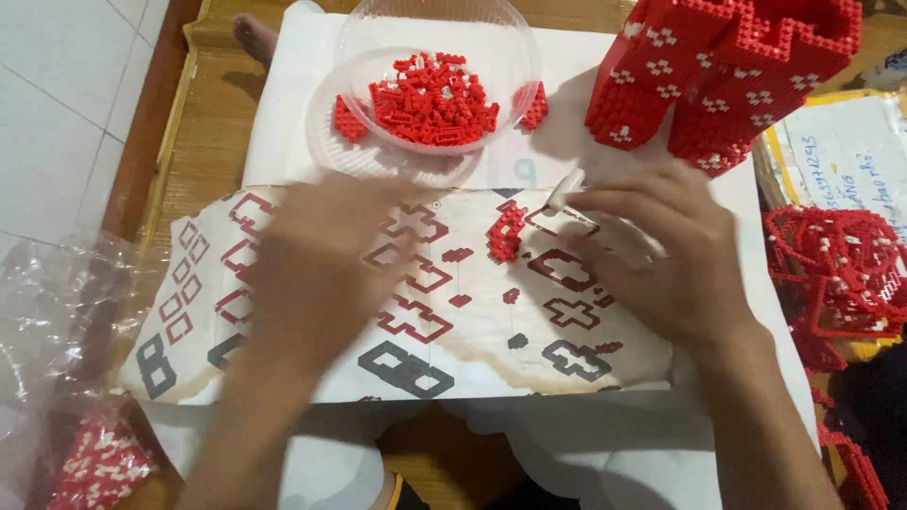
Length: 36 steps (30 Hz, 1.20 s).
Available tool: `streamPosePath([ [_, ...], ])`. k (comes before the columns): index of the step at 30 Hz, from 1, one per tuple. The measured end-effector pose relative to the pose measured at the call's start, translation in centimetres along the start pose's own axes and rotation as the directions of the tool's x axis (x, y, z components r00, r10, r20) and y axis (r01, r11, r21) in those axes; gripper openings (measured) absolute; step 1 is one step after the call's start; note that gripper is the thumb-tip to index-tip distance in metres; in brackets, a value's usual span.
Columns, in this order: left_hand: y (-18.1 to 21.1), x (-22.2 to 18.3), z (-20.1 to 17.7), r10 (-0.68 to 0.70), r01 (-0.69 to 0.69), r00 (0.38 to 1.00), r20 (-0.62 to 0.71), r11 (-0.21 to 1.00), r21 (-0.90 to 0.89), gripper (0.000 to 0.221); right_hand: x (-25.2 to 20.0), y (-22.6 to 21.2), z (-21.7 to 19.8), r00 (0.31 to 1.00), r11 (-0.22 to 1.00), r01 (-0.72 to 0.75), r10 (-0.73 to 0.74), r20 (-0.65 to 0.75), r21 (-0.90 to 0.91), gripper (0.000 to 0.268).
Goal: Assembling a red structure using small interlocking plastic blocks on a paper template.
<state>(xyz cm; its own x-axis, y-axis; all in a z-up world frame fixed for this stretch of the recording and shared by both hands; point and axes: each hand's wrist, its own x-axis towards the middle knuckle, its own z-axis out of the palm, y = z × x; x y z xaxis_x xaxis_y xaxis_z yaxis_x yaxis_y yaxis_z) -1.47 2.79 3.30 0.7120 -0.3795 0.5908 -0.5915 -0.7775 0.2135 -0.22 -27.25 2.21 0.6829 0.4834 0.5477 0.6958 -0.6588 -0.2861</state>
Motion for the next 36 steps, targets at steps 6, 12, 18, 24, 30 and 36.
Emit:
streamPosePath([
  [6, -6.1, 4.2, 0.3, -0.566, 0.554, 0.762, 0.315, 0.821, 0.136, 0.067, 4.6, -1.4, 0.4, 0.947, 0.990, 0.135, -0.115, 0.299, -0.046, 0.046],
  [12, -7.6, 3.6, 3.0, -0.438, 0.416, 0.879, 0.188, 0.897, 0.148, 0.036, 5.3, -0.8, 0.7, 0.915, 0.986, 0.121, -0.154, 0.372, 0.110, 0.027],
  [18, -7.3, 1.5, 0.7, -0.329, 0.332, 0.942, -0.064, 0.943, 0.035, 0.043, 4.8, 0.1, 1.1, 0.907, 0.961, 0.187, -0.248, 0.339, 0.204, 0.036],
  [24, -0.1, 0.6, -3.7, -0.496, 0.407, 0.867, -0.035, 0.747, -0.526, 0.048, 4.3, 0.3, 0.9, 0.963, 0.899, 0.127, -0.213, 0.163, 0.420, 0.034],
  [30, 3.1, 2.6, -0.9, -0.426, 0.540, 0.834, 0.351, 0.493, -0.683, 0.045, 3.3, 0.7, 0.2, 0.994, 0.681, -0.102, 0.106, 0.041, 0.725, 0.046],
  [36, 2.9, 4.0, 1.9, -0.279, 0.506, 0.862, 0.423, 0.437, -0.744, 0.047, 2.5, 1.9, 0.2, 0.978, 0.645, -0.148, 0.209, 0.013, 0.749, 0.048],
])
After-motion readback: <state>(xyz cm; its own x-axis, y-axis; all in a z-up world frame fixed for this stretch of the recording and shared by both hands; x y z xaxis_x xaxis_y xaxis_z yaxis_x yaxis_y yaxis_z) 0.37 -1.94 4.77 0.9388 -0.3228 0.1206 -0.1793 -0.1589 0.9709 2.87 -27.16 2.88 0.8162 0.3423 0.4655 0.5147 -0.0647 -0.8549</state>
